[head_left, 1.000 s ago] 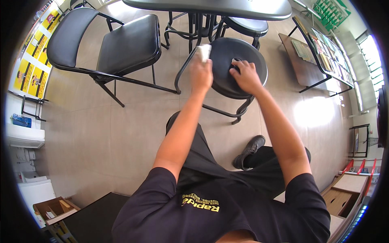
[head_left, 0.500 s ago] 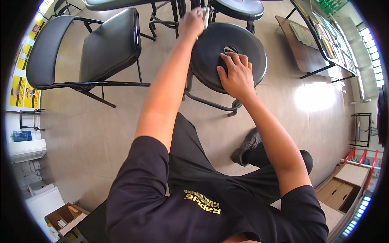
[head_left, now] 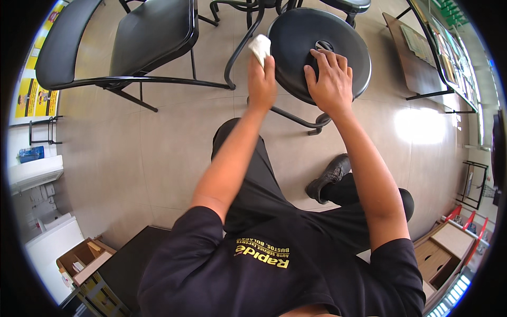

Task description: The person wipes the seats and legs of several black metal stools with a white cloth. They move from one stool to the next, cleaning the top surface and the frame.

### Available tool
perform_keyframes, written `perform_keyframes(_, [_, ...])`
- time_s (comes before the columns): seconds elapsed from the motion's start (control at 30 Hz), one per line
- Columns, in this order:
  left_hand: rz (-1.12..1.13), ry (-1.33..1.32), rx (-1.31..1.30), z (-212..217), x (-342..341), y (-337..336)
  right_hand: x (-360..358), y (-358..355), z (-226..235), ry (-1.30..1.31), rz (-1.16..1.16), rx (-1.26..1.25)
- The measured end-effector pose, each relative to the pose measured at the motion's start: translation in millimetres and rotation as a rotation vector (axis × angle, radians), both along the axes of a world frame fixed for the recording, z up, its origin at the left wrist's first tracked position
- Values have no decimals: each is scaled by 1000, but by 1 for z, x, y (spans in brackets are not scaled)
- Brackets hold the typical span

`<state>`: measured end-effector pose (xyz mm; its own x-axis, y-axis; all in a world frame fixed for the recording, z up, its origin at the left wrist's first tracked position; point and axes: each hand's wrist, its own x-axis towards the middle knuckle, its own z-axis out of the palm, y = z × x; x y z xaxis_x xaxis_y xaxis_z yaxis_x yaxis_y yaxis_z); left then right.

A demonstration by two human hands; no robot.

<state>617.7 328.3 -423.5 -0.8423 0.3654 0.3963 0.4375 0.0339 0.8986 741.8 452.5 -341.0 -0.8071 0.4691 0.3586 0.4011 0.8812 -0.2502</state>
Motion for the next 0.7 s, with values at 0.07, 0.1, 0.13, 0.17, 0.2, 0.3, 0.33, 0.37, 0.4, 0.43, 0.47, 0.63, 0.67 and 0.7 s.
perform_keyframes(0.07, [78,-95,10,-10,28,-2,2,2,-1,-6,-5,9])
perform_keyframes(0.1, [56,-155,45,-15,30,-4,2,3,-1,4,5,12])
perform_keyframes(0.13, [32,-216,80,-20,29,-8,1,3,-2,13,12,15])
perform_keyframes(0.17, [-5,-278,111,-25,27,-11,2,4,-3,21,6,16])
perform_keyframes(0.2, [-60,-199,166,-29,15,-20,3,5,-5,46,11,34])
perform_keyframes(0.3, [-371,-783,511,-23,-1,-51,4,11,-11,104,-1,73])
perform_keyframes(0.33, [-454,-857,516,-17,-10,-59,2,11,-10,123,-1,74])
perform_keyframes(0.37, [-528,-848,372,-20,-24,-67,1,10,-12,137,-4,71])
perform_keyframes(0.4, [-486,-778,223,-23,-26,-63,0,10,-15,150,-5,85])
perform_keyframes(0.43, [-445,-699,77,-27,-28,-57,0,10,-18,163,-7,99])
perform_keyframes(0.47, [-435,-607,-54,-30,-32,-50,1,9,-18,129,-17,65])
perform_keyframes(0.63, [-403,-86,-130,-41,-30,-17,5,8,-21,111,-56,81])
perform_keyframes(0.67, [-293,-84,-83,-41,-16,-8,7,9,-23,136,-63,102])
perform_keyframes(0.7, [-178,-52,-73,-49,-13,-5,7,8,-23,166,-57,119])
